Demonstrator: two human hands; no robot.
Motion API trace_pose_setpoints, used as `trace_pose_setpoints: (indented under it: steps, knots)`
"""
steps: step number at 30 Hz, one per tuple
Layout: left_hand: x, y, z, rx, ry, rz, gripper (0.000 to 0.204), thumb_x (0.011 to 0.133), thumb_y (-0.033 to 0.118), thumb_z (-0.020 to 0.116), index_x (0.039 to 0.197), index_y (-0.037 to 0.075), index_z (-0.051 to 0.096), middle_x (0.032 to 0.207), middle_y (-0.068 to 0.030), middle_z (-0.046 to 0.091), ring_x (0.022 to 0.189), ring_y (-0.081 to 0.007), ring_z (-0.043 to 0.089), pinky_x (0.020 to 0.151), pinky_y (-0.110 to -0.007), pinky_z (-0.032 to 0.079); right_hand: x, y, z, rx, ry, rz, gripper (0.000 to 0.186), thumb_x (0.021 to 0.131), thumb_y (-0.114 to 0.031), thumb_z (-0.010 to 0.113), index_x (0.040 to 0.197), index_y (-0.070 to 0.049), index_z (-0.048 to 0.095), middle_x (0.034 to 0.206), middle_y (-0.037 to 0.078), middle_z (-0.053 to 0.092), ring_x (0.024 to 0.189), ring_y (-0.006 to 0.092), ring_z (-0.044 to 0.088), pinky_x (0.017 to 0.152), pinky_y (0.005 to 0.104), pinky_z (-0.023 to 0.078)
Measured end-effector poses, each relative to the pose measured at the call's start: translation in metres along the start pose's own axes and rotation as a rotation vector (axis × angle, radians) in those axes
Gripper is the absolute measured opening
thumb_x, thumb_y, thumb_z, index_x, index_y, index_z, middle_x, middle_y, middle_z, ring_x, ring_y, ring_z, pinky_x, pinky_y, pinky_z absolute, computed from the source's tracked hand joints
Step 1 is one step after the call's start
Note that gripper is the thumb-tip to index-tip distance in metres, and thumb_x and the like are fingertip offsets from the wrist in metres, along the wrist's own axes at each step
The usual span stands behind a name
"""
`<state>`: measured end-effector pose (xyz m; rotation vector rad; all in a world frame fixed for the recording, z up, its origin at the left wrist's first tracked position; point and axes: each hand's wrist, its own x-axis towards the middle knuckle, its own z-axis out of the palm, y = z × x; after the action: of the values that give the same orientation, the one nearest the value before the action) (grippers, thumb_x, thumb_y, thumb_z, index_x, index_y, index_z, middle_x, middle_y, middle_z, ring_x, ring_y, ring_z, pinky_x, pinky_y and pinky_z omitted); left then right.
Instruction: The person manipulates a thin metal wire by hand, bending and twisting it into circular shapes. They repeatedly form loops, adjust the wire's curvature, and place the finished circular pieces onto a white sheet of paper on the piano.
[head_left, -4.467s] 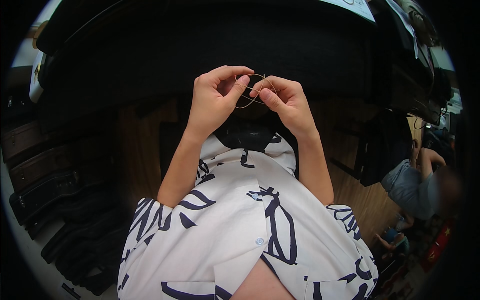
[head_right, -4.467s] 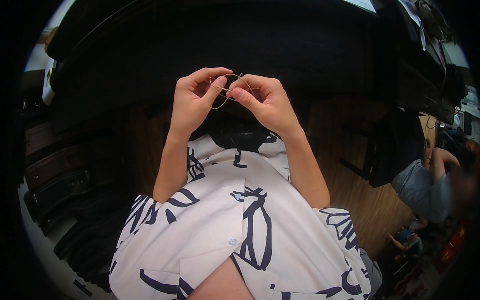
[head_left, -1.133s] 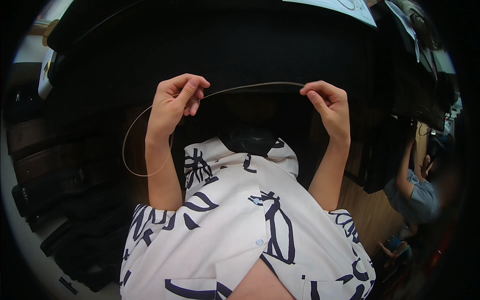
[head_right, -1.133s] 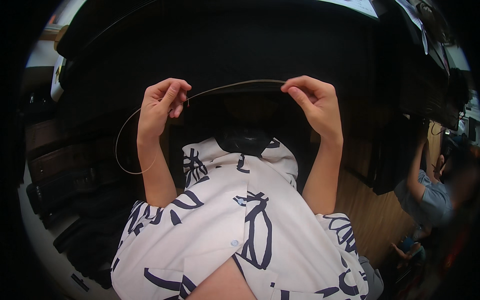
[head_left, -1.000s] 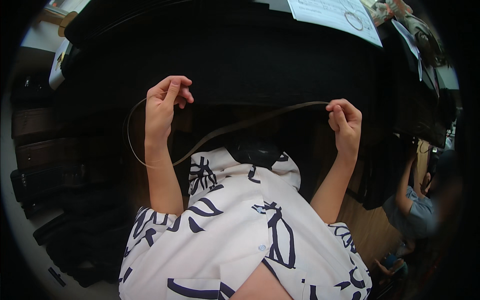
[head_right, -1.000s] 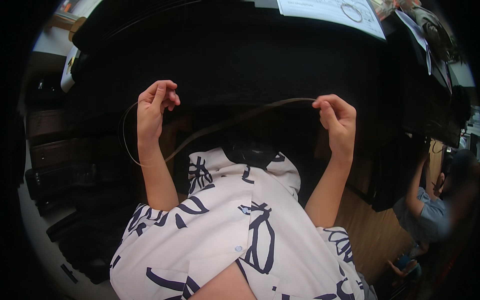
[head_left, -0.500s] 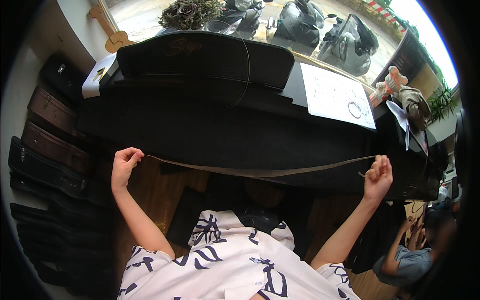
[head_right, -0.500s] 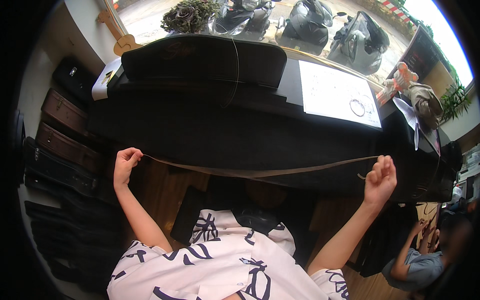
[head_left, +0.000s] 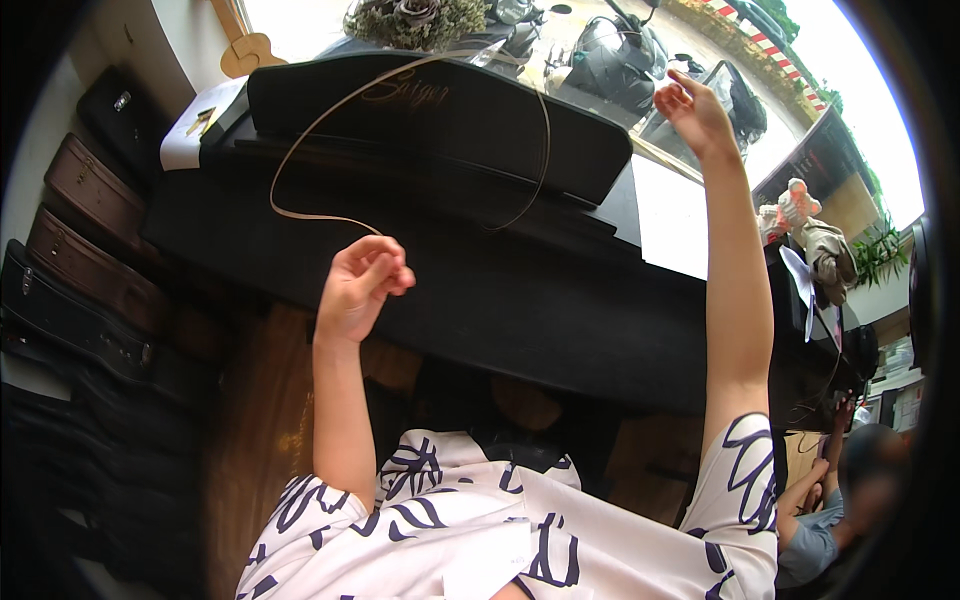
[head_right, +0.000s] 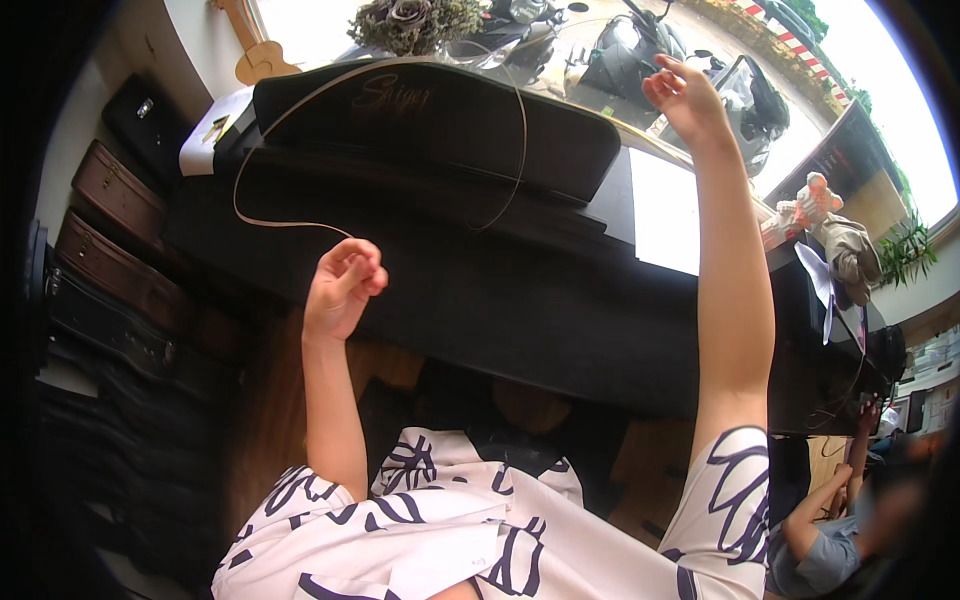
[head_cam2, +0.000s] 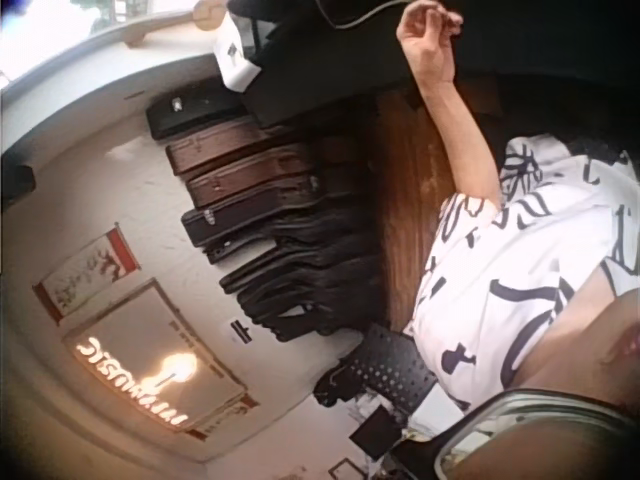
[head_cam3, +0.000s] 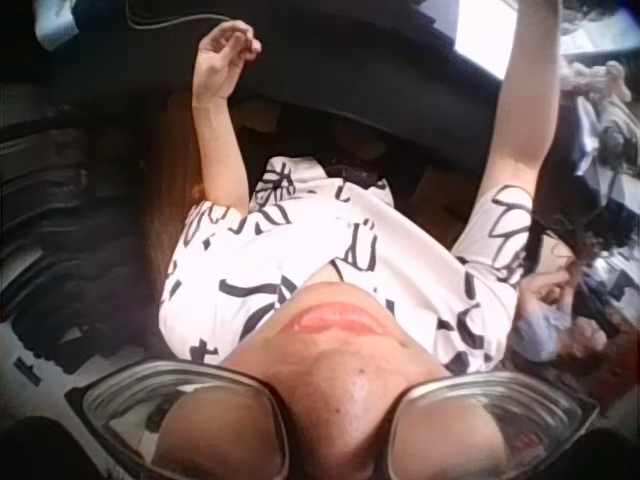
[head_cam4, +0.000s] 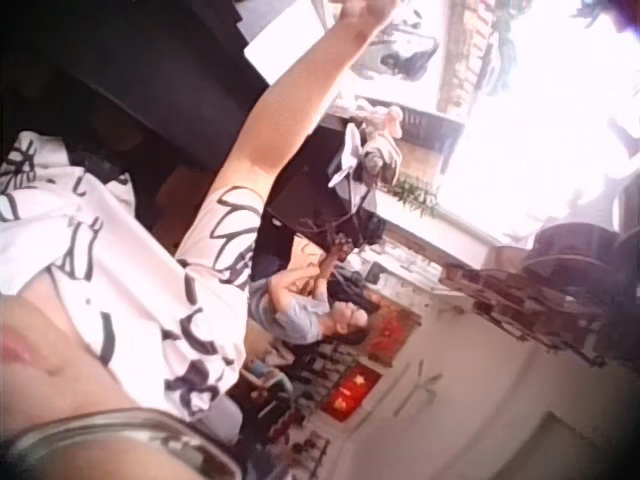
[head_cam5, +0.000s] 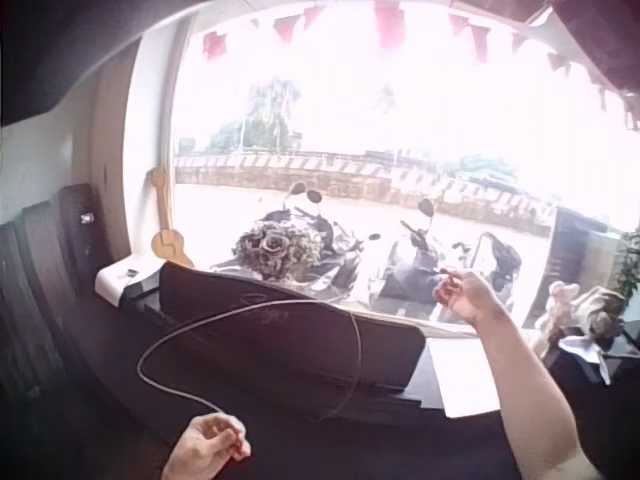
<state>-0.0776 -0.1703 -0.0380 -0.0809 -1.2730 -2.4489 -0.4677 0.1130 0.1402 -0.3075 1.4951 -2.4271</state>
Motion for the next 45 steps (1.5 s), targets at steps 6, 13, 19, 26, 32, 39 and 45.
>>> trace_pose_setpoints:
  steps: [6,13,19,26,32,39,45]
  knots:
    - [0.014,-0.008,0.054,0.367,0.131,0.119,0.004,0.089,0.001,0.072,0.093,-0.001,0.072,0.087,-0.0100,0.073,0.083,-0.0196,0.074,0.069,-0.025,0.058,0.080,0.060,-0.011,-0.672,-0.024,0.086,0.020,0.095,-0.018,0.059,0.101,-0.017,0.078,0.084,-0.003,0.053,0.082,0.0125,0.050,0.084,0.0299,0.040]
    - [0.029,-0.031,0.086,1.095,0.058,0.528,0.008,0.083,-0.003,0.074,0.091,0.000,0.075,0.086,-0.0119,0.074,0.078,-0.0220,0.074,0.068,-0.027,0.058,0.119,0.102,-0.004,-1.287,-0.229,0.091,0.019,0.092,-0.026,0.062,0.095,-0.014,0.077,0.079,-0.003,0.057,0.082,0.0095,0.050,0.075,0.0323,0.040]
    - [0.052,-0.068,0.089,1.215,-0.067,0.572,0.009,0.082,-0.005,0.072,0.091,-0.002,0.072,0.090,-0.0133,0.072,0.074,-0.0271,0.072,0.063,-0.030,0.058,0.149,0.128,-0.002,-1.436,-0.375,0.102,0.019,0.092,-0.017,0.058,0.093,-0.010,0.076,0.067,-0.003,0.056,0.059,0.0073,0.048,0.050,0.0257,0.037]
    - [0.064,-0.114,0.095,1.250,0.034,0.352,0.008,0.082,-0.004,0.071,0.089,-0.002,0.073,0.079,-0.0136,0.067,0.061,-0.0291,0.065,0.053,-0.033,0.050,0.182,0.141,-0.031,-1.587,-0.361,0.079,0.020,0.090,-0.017,0.061,0.101,-0.010,0.076,0.074,0.000,0.062,0.063,0.0106,0.054,0.052,0.0258,0.042]
    - [0.067,-0.128,0.091,1.414,0.201,0.326,0.007,0.082,0.000,0.073,0.089,0.000,0.074,0.064,-0.0108,0.061,0.051,-0.0273,0.059,0.047,-0.034,0.042,0.172,0.142,-0.008,-1.520,-0.367,0.129,0.021,0.085,-0.020,0.061,0.095,-0.016,0.079,0.075,-0.001,0.070,0.067,0.0112,0.066,0.061,0.0315,0.056]
    - [0.071,-0.135,0.089,1.408,0.317,0.391,0.002,0.082,0.002,0.073,0.084,0.001,0.074,0.059,-0.0084,0.058,0.045,-0.0234,0.054,0.045,-0.034,0.040,0.171,0.147,-0.015,-1.389,-0.389,0.131,0.031,0.088,-0.021,0.065,0.117,-0.014,0.073,0.087,0.004,0.072,0.073,0.0145,0.068,0.067,0.0332,0.058]
    - [0.073,-0.137,0.094,1.470,0.339,0.383,0.005,0.083,0.005,0.073,0.080,0.002,0.072,0.055,-0.0083,0.056,0.045,-0.0249,0.054,0.045,-0.035,0.041,0.137,0.106,-0.036,-1.281,-0.389,0.061,0.036,0.086,-0.018,0.065,0.121,-0.008,0.069,0.085,0.004,0.070,0.074,0.0135,0.066,0.068,0.0320,0.056]
